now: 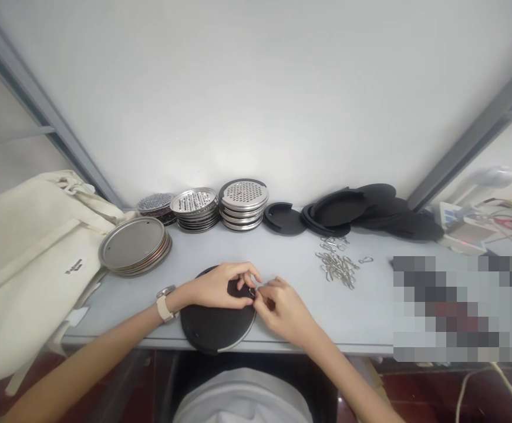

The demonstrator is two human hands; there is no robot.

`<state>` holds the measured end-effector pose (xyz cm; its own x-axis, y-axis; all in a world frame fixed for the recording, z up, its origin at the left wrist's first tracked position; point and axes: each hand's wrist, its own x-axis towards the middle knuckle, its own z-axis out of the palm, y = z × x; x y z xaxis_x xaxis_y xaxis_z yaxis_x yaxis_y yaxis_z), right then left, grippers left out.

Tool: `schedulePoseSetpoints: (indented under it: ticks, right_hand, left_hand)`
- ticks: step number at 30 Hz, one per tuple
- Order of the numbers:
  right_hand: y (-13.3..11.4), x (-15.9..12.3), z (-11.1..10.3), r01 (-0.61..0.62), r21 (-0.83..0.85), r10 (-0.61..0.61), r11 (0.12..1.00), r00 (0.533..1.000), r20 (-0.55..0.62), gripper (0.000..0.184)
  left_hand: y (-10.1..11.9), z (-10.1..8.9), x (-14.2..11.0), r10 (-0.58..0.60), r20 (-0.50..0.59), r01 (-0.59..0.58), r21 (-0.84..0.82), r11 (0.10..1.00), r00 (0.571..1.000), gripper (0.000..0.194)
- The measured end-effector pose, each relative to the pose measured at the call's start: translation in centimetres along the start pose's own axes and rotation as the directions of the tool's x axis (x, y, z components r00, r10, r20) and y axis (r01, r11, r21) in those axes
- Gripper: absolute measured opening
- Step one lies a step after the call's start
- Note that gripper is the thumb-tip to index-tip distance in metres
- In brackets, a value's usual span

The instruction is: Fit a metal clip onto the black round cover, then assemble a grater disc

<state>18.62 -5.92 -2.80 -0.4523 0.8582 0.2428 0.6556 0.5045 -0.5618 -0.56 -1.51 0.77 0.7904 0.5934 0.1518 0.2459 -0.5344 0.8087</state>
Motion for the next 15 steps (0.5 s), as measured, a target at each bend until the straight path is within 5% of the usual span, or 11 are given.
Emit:
schedulePoseSetpoints:
  ticks: [7,15]
  right_hand:
    - [-0.13,-0.01,-0.05,-0.008,-0.022,0.008,1.0,1.0,-0.002,0.023]
    - [0.24,-0.07,0.15,-0.009,0.016,0.009,1.0,1.0,0.012,0.033]
  left_hand:
    - [0.11,-0.05,0.02,0.001,0.005,-0.001,-0.043,0.999,1.0,0.039]
    - [-0.11,0.02,-0.06,-0.007,0.01,0.007,-0.029,1.0,1.0,0.039]
